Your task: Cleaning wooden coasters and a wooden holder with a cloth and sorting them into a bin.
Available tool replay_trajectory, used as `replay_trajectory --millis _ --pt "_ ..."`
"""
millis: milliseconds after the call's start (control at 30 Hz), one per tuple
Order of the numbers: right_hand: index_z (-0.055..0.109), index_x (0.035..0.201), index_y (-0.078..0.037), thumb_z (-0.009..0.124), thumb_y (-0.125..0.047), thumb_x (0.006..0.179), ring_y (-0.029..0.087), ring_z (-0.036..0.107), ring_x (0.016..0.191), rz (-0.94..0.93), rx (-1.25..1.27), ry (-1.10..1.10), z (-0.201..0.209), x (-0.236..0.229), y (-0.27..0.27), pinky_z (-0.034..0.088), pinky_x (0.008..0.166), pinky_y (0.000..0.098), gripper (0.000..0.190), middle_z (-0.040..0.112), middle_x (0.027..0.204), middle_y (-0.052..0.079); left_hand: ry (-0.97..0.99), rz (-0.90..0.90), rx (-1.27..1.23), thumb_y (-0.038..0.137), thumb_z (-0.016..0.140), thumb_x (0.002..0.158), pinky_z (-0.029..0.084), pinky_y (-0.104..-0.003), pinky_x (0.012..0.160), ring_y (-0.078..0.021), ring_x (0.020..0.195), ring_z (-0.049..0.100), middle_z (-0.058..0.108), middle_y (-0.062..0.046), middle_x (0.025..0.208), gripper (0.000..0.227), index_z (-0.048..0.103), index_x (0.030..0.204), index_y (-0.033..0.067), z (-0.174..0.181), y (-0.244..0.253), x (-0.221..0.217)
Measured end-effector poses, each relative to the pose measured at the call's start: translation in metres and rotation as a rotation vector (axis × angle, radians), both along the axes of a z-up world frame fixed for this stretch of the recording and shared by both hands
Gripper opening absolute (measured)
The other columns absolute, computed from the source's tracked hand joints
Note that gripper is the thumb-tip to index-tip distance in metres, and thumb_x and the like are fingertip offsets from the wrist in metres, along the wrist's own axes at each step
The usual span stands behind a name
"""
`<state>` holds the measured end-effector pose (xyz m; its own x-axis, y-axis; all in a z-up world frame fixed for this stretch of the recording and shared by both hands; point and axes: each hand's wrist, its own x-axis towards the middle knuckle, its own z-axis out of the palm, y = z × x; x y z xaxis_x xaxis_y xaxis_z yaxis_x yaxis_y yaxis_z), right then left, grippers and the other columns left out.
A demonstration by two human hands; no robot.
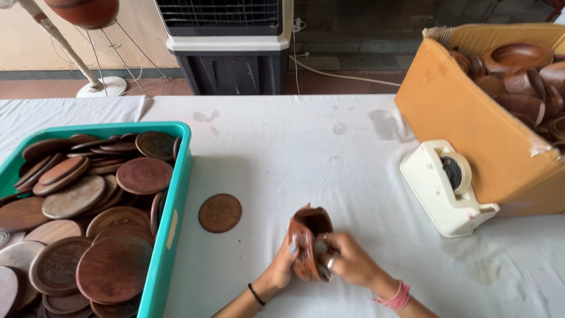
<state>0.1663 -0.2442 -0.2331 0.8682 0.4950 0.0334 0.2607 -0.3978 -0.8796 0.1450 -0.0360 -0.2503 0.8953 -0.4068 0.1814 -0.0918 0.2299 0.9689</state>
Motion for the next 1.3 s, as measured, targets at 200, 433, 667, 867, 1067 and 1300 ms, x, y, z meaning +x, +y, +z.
replay_trajectory --millis 200,433,667,867,1067,1300 --pt "0.059 0.1 -0.001 0.057 -0.027 0.102 0.01 0.051 0.077 0.147 0.691 0.37 0.011 -0.019 0.005 0.045 0.066 0.0266 0.026 0.056 0.086 0.001 0.197 0.085 -0.215 0.077 0.05 0.087 0.031 -0.049 0.121 -0.0296 0.146 0.033 0.035 -0.015 0.155 0.105 0.019 0.159 0.0076 -0.042 -0.002 -0.002" --pt "0.057 0.093 -0.005 0.049 -0.048 0.103 0.007 0.041 0.068 -0.102 0.373 -0.04 0.033 -0.037 0.034 0.037 0.06 0.0265 0.045 0.046 0.074 -0.003 0.096 0.305 -0.042 0.077 0.047 0.085 0.039 -0.049 0.115 -0.0308 0.142 0.037 0.035 -0.014 0.144 0.103 0.009 0.154 0.0109 -0.006 -0.019 -0.011" --pt "0.062 0.079 -0.008 0.045 -0.055 0.103 0.008 0.052 0.067 -0.354 0.54 0.048 0.034 -0.001 0.004 0.042 0.062 0.0252 0.055 0.055 0.07 0.0 0.042 0.412 -0.083 0.053 0.057 0.091 0.038 -0.04 0.116 -0.0258 0.138 0.046 0.05 -0.014 0.143 0.075 0.034 0.145 0.0072 0.024 -0.012 -0.015" --pt "0.065 0.085 -0.004 0.05 -0.045 0.104 0.01 0.059 0.075 -0.399 0.795 0.31 0.045 0.012 -0.009 0.051 0.067 0.0285 0.048 0.064 0.079 0.002 0.025 0.296 0.061 0.032 0.076 0.087 0.05 -0.035 0.095 -0.0172 0.105 0.06 0.064 -0.009 0.106 0.042 0.056 0.114 0.0065 0.009 -0.005 -0.008" --pt "0.06 0.108 0.007 0.051 -0.031 0.112 0.017 0.049 0.081 -0.526 0.467 -0.218 0.019 0.016 -0.021 0.041 0.07 0.0331 0.039 0.052 0.093 0.009 0.192 0.326 -0.047 0.031 0.078 0.088 0.051 -0.03 0.089 -0.014 0.094 0.06 0.064 -0.007 0.097 0.036 0.057 0.105 0.0072 -0.016 -0.02 -0.007" --pt "0.041 0.145 0.005 0.045 -0.017 0.107 0.031 0.057 0.116 -0.375 0.085 -0.657 0.024 -0.015 0.019 0.049 0.099 0.0395 0.044 0.053 0.133 0.022 0.504 0.308 -0.248 0.051 0.045 0.096 0.05 -0.036 0.1 -0.0162 0.119 0.061 0.066 -0.006 0.124 0.05 0.06 0.122 0.0107 0.004 -0.011 -0.011"
